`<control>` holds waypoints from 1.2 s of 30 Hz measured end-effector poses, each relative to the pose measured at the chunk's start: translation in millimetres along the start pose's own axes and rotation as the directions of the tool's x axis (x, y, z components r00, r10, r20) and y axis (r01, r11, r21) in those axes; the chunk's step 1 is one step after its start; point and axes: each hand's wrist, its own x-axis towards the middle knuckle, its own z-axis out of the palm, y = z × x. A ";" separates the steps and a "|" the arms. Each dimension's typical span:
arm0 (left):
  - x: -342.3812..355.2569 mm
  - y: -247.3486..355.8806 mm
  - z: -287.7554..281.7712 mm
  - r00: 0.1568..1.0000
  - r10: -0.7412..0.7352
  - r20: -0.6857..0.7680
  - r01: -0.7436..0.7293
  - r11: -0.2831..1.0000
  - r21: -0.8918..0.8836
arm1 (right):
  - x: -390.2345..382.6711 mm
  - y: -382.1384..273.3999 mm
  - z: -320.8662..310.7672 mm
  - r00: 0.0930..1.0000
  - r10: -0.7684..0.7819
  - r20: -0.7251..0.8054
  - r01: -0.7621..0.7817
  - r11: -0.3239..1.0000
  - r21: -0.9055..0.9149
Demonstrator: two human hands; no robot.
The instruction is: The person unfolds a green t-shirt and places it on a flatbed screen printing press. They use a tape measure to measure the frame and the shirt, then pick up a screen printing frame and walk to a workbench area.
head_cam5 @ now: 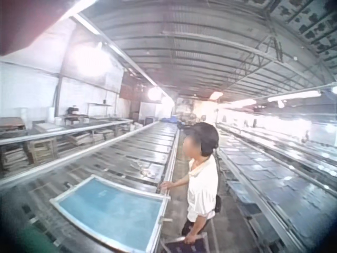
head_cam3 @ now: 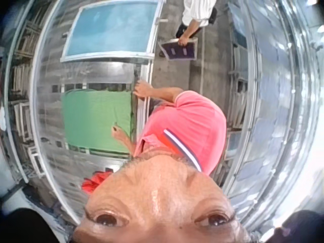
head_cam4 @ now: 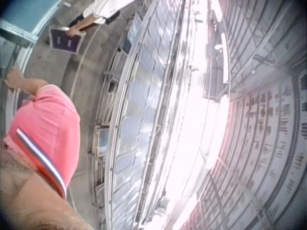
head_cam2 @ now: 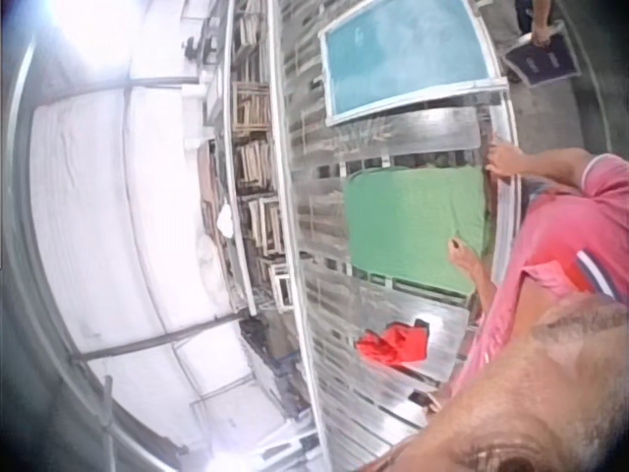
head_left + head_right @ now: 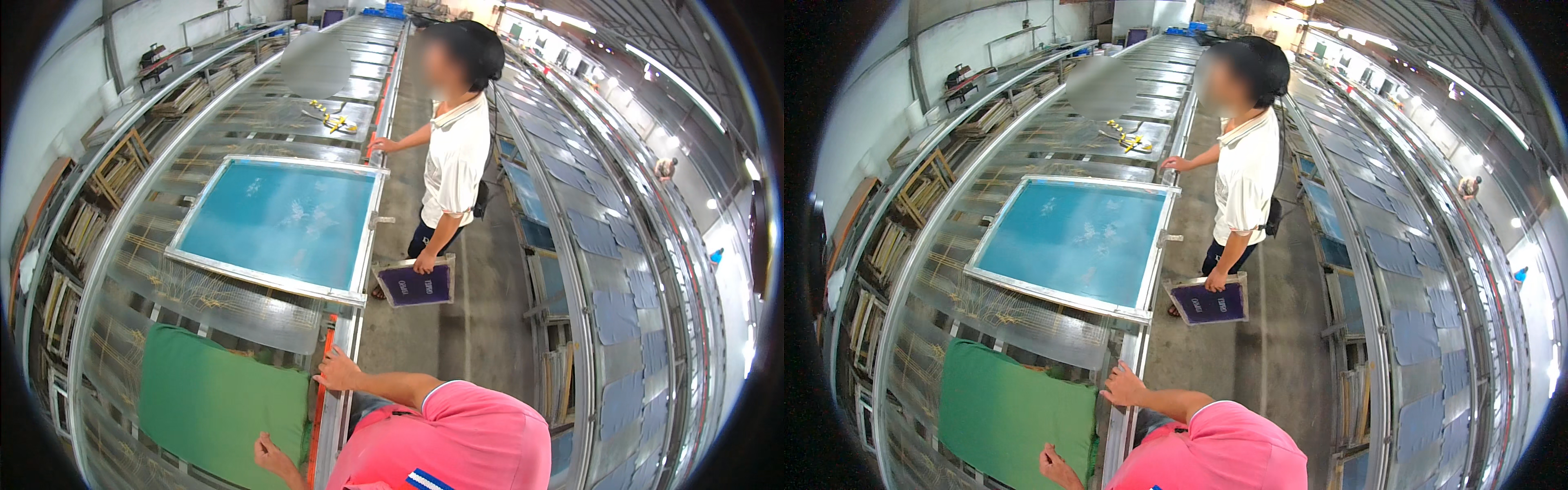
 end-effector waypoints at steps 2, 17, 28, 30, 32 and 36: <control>-1.4 0.9 0.6 1.000 -0.007 -0.006 0.007 1.000 -0.021 | -0.2 0.0 -0.1 0.997 -0.003 -0.072 0.002 1.000 -0.006; 17.8 33.7 -8.2 0.976 0.181 0.122 -0.206 0.950 0.234 | 0.7 -2.0 5.1 1.000 0.026 -0.016 -0.026 0.999 0.044; 1.1 41.0 -4.1 0.980 0.034 0.195 -0.092 0.951 0.295 | -3.7 3.9 0.5 0.999 0.017 -0.031 -0.016 0.999 0.028; 4.5 34.5 3.8 0.994 0.039 0.103 -0.049 0.994 0.093 | 5.1 0.0 1.1 0.999 -0.021 -0.030 0.021 1.000 -0.004; 13.4 12.4 12.9 0.996 -0.016 0.090 0.015 1.000 0.011 | 5.1 0.2 -10.6 0.999 -0.006 0.041 0.007 1.000 -0.002; 14.4 14.1 -5.8 0.991 -0.113 0.065 0.122 0.980 -0.158 | 19.4 -1.3 -12.5 0.994 -0.105 0.032 0.108 0.985 -0.134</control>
